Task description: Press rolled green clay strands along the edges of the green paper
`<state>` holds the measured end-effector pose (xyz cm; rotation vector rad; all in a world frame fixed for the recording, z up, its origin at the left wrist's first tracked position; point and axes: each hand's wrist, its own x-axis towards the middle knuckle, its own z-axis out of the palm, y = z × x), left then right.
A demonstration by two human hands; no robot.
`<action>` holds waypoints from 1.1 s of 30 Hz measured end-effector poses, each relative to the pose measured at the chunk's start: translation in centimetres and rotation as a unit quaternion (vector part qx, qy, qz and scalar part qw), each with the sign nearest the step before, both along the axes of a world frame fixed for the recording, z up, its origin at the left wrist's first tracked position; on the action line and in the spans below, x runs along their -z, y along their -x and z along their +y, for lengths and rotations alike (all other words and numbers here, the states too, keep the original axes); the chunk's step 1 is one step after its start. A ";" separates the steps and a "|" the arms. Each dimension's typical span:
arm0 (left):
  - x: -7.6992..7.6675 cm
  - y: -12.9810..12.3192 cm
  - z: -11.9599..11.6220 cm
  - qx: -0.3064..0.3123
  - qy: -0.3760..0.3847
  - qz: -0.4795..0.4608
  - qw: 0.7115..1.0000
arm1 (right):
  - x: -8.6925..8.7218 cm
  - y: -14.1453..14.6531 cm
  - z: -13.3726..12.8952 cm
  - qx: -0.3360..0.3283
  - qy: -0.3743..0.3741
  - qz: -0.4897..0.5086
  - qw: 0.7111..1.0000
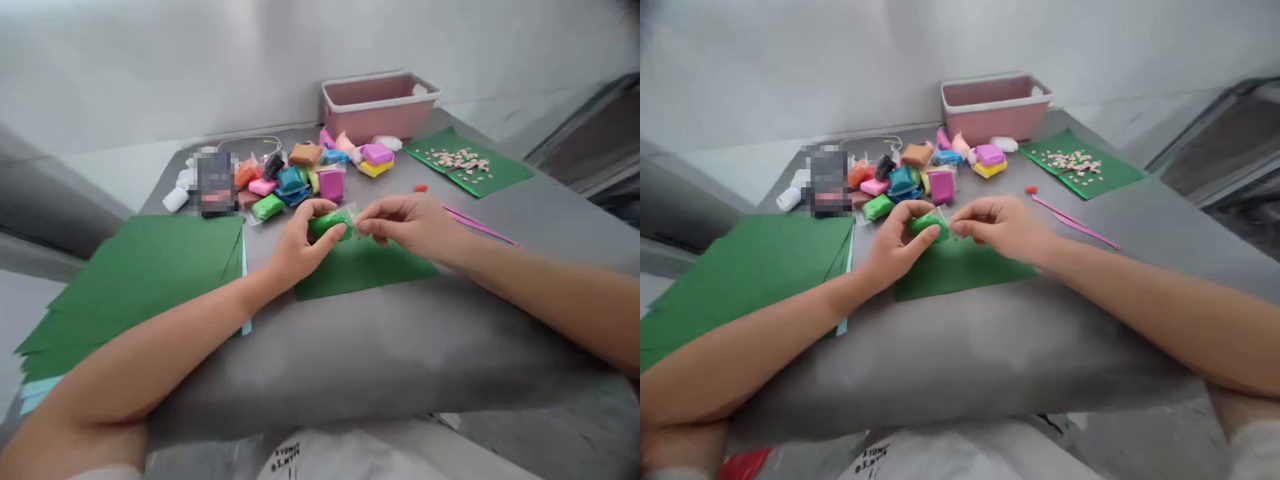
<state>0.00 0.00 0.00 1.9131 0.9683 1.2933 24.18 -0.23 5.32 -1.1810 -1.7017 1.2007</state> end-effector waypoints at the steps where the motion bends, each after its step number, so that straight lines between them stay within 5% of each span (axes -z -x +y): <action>1: -0.1 0.0 -0.1 -0.003 0.004 0.007 1.000 | 0.0 -0.1 -0.1 -0.006 -0.001 -0.004 1.000; 9: -0.3 0.2 -0.5 0.037 -0.017 0.060 0.997 | -0.3 -0.2 -0.9 -0.032 -0.050 -0.038 0.998; 16: 0.4 0.1 -0.3 -0.079 -0.182 0.071 0.978 | 0.6 0.3 -1.2 -0.006 -0.159 -0.093 0.983; 24: -1.9 0.0 -1.4 -0.001 -0.153 0.099 0.983 | 1.7 0.1 -1.5 -0.013 -0.258 -0.131 0.957; 33: -2.3 0.0 -1.6 0.033 -0.095 0.127 0.987 | 2.0 0.4 -1.7 0.000 -0.343 -0.125 0.931</action>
